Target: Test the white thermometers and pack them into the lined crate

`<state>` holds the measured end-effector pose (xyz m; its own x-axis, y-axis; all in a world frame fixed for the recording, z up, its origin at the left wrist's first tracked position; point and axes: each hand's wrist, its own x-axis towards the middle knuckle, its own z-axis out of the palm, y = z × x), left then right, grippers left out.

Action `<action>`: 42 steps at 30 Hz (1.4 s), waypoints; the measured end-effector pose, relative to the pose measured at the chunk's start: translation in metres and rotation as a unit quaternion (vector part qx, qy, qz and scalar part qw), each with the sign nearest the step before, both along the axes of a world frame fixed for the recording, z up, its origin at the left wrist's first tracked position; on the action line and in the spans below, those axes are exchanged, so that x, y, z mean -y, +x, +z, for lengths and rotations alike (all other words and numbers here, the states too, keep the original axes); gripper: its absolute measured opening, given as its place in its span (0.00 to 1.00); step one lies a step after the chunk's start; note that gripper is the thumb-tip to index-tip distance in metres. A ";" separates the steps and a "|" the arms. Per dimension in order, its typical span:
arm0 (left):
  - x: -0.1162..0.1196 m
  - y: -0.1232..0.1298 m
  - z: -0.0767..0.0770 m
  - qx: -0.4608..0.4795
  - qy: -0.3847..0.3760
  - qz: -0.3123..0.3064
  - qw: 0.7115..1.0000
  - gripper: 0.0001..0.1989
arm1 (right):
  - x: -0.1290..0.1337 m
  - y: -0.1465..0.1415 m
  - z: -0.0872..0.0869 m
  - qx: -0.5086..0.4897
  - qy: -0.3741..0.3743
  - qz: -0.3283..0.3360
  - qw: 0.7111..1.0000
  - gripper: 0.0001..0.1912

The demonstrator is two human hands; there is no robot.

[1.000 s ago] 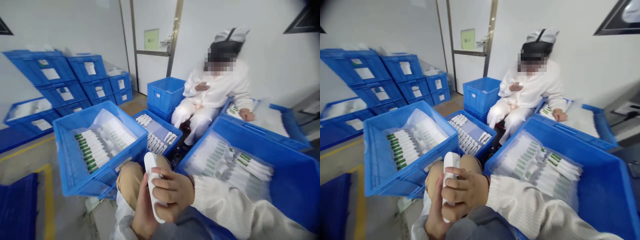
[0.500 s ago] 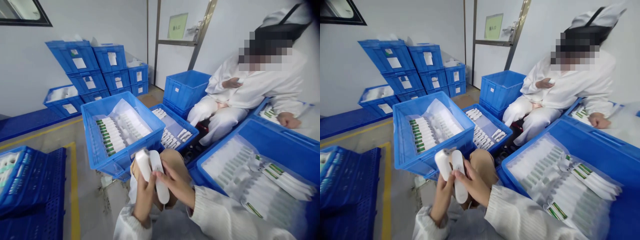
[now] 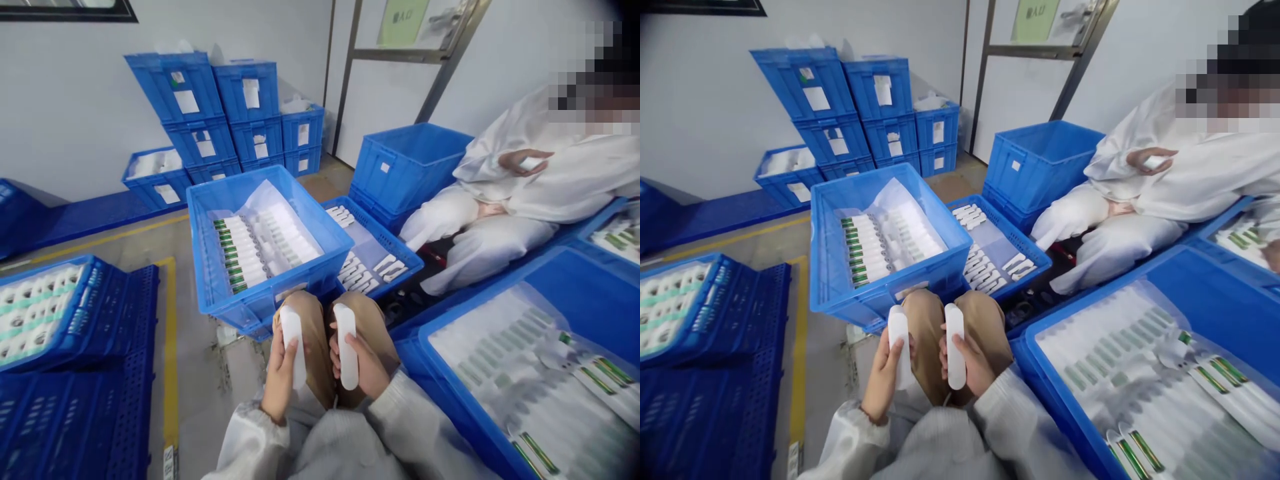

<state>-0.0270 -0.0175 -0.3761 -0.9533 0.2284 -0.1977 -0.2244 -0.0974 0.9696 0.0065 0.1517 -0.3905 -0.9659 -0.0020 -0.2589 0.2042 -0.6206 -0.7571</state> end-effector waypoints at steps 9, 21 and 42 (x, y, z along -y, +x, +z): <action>0.002 0.013 -0.007 0.101 0.067 0.027 0.992 0.37 | -0.004 0.002 -0.025 0.003 -0.014 0.109 0.994 0.23; 0.002 0.014 -0.008 0.152 0.169 0.035 0.973 0.38 | -0.007 -0.007 -0.043 0.026 -0.109 0.201 0.973 0.21; -0.003 0.017 -0.035 0.149 0.096 -0.036 0.984 0.40 | 0.004 -0.003 -0.042 0.056 0.015 0.196 0.979 0.17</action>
